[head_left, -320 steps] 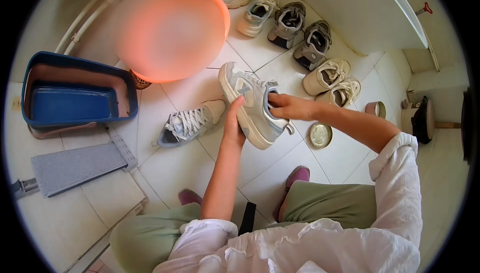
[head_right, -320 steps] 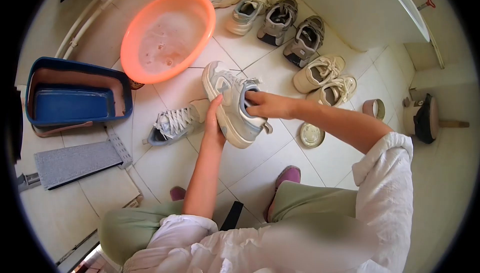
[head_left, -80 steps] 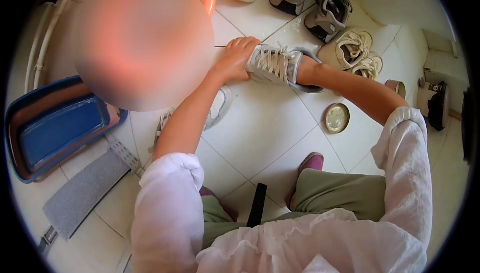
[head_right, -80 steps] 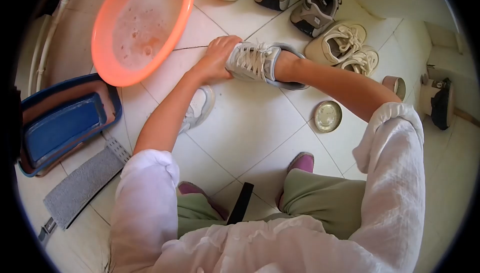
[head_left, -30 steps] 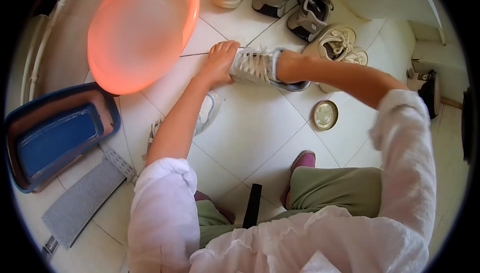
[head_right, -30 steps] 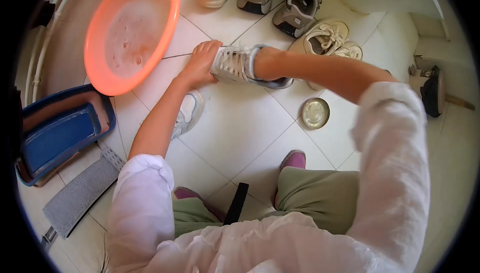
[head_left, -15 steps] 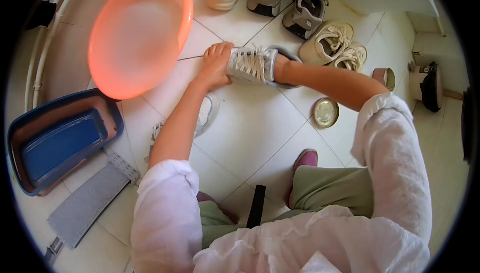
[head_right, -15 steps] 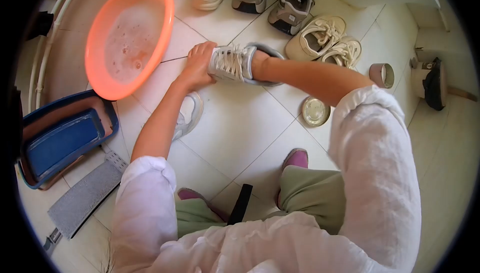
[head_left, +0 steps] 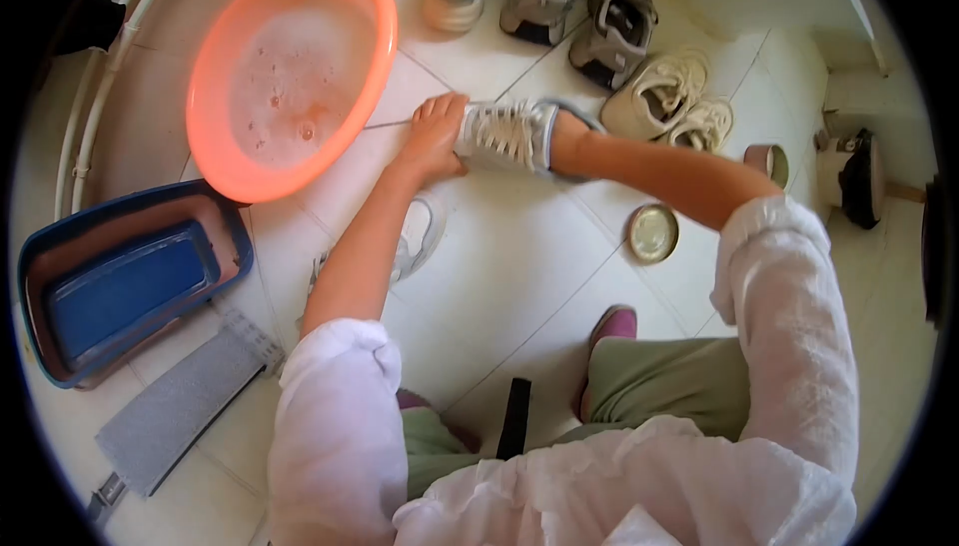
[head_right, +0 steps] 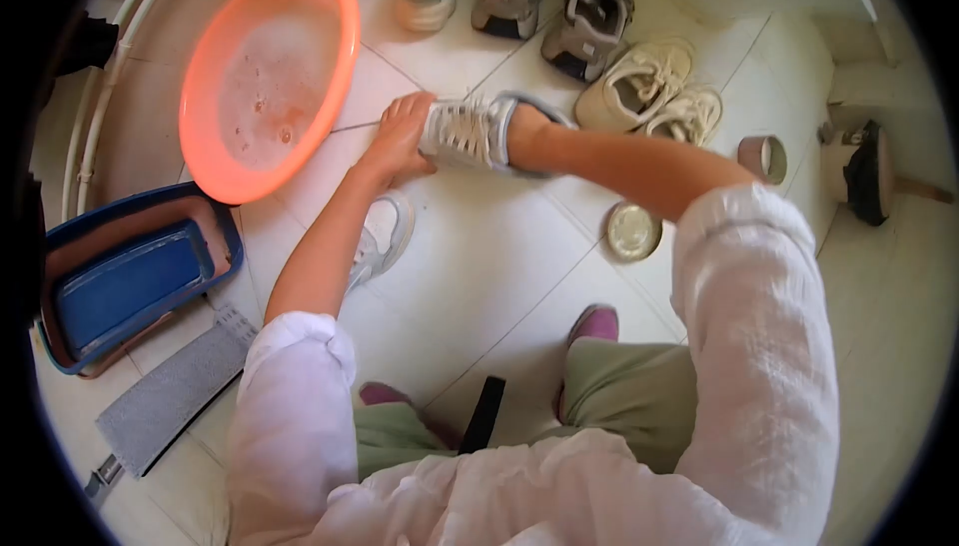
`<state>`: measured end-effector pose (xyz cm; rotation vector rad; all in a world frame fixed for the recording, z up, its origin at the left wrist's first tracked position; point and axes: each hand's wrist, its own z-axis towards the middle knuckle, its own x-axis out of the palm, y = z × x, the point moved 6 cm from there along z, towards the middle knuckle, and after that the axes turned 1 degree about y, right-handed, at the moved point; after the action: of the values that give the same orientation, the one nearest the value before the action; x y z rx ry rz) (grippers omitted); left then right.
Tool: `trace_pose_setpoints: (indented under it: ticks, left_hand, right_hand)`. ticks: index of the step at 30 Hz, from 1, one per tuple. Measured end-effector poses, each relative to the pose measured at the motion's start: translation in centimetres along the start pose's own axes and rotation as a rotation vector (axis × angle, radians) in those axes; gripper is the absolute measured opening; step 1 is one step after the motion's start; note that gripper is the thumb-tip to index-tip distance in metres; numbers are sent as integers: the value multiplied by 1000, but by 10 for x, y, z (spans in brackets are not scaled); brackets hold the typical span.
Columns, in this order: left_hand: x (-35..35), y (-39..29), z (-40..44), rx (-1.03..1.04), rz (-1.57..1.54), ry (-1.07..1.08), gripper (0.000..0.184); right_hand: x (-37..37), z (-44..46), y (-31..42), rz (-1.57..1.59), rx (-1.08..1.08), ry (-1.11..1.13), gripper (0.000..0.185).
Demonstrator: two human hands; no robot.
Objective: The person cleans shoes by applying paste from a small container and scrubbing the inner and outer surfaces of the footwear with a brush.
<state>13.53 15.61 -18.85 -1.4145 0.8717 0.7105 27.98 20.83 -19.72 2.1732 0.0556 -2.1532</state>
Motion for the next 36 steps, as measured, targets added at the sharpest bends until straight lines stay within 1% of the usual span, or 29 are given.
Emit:
trace_pose_setpoints:
  ticks: [2, 3, 4, 5, 6, 7, 8, 10, 11, 13, 14, 16, 17, 18, 19, 20, 22, 23, 24, 26, 27, 28, 30, 31, 32, 34, 35, 36]
  left_hand:
    - [5, 4, -2, 5, 15, 53, 91]
    - [5, 5, -4, 0, 11, 67, 91]
    - [3, 0, -6, 17, -8, 27, 93]
    - [1, -4, -5, 38, -26, -26, 94]
    - [4, -5, -2, 37, -32, -32, 94]
    - [6, -5, 1, 30, -3, -21, 95]
    - [10, -5, 1, 22, 28, 0, 96]
    - [9, -3, -1, 8, 6, 26, 96]
    - [4, 0, 0, -9, -14, 25, 96]
    - [1, 5, -4, -22, -28, 24, 96]
    - [4, 4, -1, -25, -46, 37, 97]
    - [3, 4, 2, -5, -42, 41, 98]
    - [4, 5, -2, 5, -35, 49, 98]
    - [9, 7, -7, -7, -40, 66, 98]
    - [10, 5, -5, -5, -20, 47, 99]
    - [7, 3, 0, 5, 6, 20, 100]
    - [6, 1, 4, -12, 29, 37, 100]
    - [9, 1, 2, -34, 37, 59, 100]
    - [9, 1, 3, -28, 44, 58, 100]
    - [8, 1, 2, -49, 36, 68, 100]
    - [9, 1, 3, -38, 40, 63, 100]
    - [9, 2, 2, -37, 32, 61, 99]
    - [8, 3, -6, -42, 28, 63, 98]
    - [6, 0, -7, -38, 53, 32, 97]
    - [4, -6, -8, -28, 75, 1, 97]
    - [4, -15, -11, -39, 119, -27, 96]
    - [4, -17, -15, -61, 163, -42, 95]
    - [4, -26, -21, -56, 175, -44, 95]
  right_hand:
    - [-27, -14, 9, 50, 181, 580, 21]
    - [-56, -25, 11, 114, 323, 760, 20]
    - [-71, -35, 11, 170, 411, 711, 17]
    - [-69, -43, 11, 147, 411, 684, 17]
    - [-65, -48, 8, 113, 418, 651, 17]
    - [-46, -44, 2, 112, 422, 652, 17]
    - [-23, -23, 1, 56, 230, 465, 20]
    - [17, -6, -4, 12, 49, 266, 23]
    - [29, 3, -16, 138, 38, 193, 27]
    - [-22, 12, -3, 66, -31, 228, 36]
    - [-21, 12, -10, 335, 170, 353, 36]
    - [-8, -5, -8, 80, 132, 891, 33]
    - [-20, -12, -8, 98, 126, 891, 33]
    - [-55, -21, -6, 88, 65, 890, 32]
    - [-75, -25, -5, 67, 10, 885, 30]
    - [-71, -19, -4, 65, 13, 880, 30]
    - [-42, -1, -4, 173, 167, 836, 27]
    - [-5, -2, -10, 184, 169, 611, 27]
    - [-5, -1, -8, 182, 175, 605, 27]
    - [-11, 2, -4, 291, 218, 478, 26]
    - [-7, 0, -7, 338, 231, 466, 25]
    - [-26, -1, -8, 333, 241, 458, 25]
    - [-63, -15, -2, 100, 108, 689, 24]
    - [-85, -28, 3, -2, 86, 732, 29]
    - [-96, -42, 6, -7, 93, 734, 29]
    - [-116, -71, -3, 87, 282, 676, 39]
    - [-118, -80, -2, 79, 289, 665, 39]
    - [-120, -86, -3, 105, 358, 568, 43]
